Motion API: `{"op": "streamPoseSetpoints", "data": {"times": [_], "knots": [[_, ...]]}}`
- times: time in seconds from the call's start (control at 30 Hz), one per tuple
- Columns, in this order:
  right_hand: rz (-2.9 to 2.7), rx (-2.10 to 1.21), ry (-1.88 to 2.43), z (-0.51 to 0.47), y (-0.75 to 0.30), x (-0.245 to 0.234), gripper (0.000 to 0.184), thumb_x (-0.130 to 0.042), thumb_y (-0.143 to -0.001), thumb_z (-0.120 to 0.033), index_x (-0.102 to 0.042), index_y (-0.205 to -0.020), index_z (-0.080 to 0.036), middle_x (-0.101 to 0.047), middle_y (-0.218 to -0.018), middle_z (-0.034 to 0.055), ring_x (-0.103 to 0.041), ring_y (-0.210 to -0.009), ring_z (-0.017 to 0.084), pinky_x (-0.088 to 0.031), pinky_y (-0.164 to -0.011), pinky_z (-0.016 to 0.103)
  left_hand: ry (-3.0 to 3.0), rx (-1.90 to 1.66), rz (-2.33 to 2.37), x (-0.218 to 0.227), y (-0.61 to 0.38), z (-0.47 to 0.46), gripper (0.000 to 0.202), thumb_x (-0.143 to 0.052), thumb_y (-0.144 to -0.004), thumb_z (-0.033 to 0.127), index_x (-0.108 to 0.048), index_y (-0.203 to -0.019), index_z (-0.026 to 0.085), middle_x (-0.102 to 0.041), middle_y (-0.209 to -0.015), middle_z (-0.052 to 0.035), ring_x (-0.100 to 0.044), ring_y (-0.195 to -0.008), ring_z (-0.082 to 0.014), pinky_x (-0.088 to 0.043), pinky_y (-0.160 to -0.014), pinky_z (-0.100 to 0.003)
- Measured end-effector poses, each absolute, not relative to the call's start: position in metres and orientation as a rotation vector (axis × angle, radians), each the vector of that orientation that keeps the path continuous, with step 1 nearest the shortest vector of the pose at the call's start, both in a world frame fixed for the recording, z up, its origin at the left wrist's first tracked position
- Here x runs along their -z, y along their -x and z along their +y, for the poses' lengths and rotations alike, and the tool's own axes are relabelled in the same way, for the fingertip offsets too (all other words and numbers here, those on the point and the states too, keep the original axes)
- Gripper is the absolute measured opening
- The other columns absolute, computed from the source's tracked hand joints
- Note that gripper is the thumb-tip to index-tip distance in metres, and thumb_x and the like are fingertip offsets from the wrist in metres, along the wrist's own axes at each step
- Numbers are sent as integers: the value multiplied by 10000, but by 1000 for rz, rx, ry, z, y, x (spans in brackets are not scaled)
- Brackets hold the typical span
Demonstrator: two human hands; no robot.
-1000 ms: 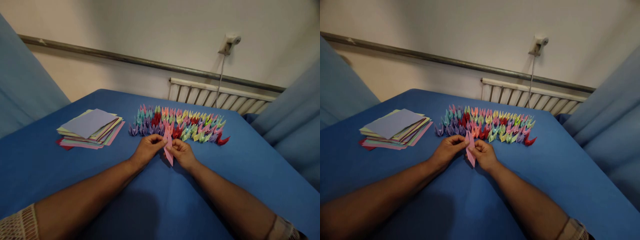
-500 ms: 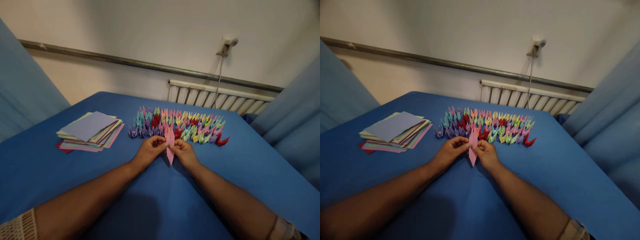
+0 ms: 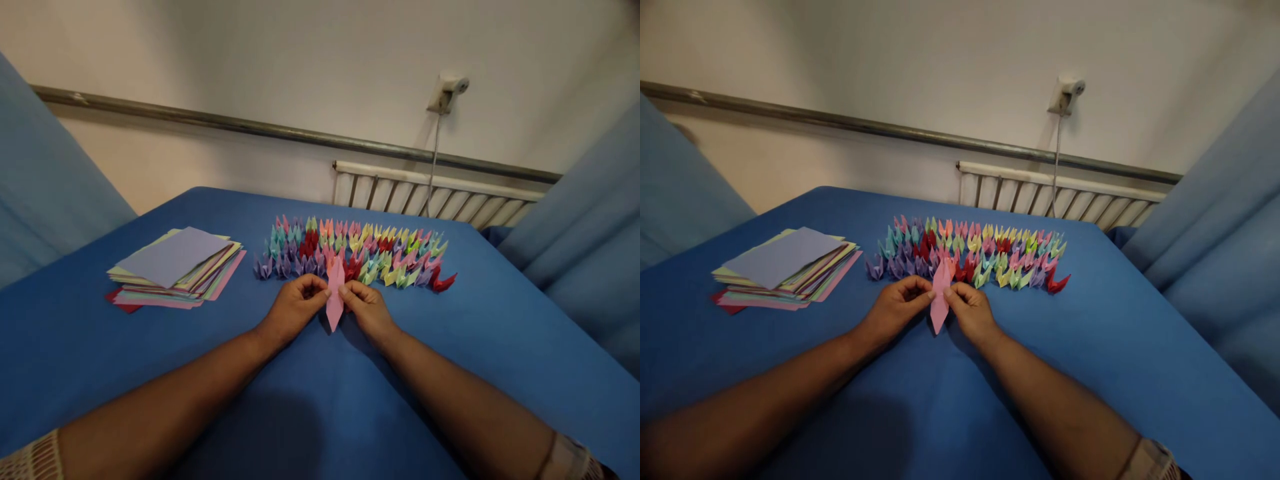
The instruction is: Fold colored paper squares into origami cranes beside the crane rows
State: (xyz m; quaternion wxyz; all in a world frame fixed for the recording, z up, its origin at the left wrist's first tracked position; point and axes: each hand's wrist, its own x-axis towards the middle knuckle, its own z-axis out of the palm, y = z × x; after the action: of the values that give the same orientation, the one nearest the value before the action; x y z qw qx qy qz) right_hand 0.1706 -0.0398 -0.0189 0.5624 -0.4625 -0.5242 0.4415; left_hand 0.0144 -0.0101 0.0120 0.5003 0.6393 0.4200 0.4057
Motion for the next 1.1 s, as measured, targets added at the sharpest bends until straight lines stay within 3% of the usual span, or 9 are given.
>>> {"op": "streamPoseSetpoints", "data": {"times": [0.2,0.4,0.57,1.1], "knots": [[-1252,-1064,1046,-40,-168,19,348,-628,-797,-504,-581,-651,-191,-501,-581,-38,-436,-556,106,-353,-550,245,-1509,-1065,971,-13,-14,-11,192,-700,-697,258,-538,-762,180,-549,-703,51,-546,-655,-99,-442,-643,-222],[-1027,-1059,860,-42,-165,15,286,-744,-722,-346,-569,-926,-249,-599,-680,-50,-533,-604,120,-423,-604,252,-1529,-1048,924,-17,-13,-11,121,-697,-713,261,-633,-759,170,-605,-717,22,-562,-687,-116,-452,-694,-252],[-1156,-1043,887,-42,-173,14,93,-678,-790,-315,-665,-832,-233,-631,-761,-12,-559,-700,131,-438,-670,269,-1541,-972,937,-20,-9,-12,131,-665,-755,265,-695,-842,172,-675,-815,-16,-606,-767,-142,-467,-757,-276],[-1033,-1185,861,-37,-177,18,140,-751,-717,-274,-755,-849,-230,-735,-838,18,-661,-774,158,-504,-787,323,-1516,-910,884,-15,-7,-7,231,-693,-700,228,-670,-916,150,-663,-821,-22,-604,-767,-140,-468,-770,-289]]}}
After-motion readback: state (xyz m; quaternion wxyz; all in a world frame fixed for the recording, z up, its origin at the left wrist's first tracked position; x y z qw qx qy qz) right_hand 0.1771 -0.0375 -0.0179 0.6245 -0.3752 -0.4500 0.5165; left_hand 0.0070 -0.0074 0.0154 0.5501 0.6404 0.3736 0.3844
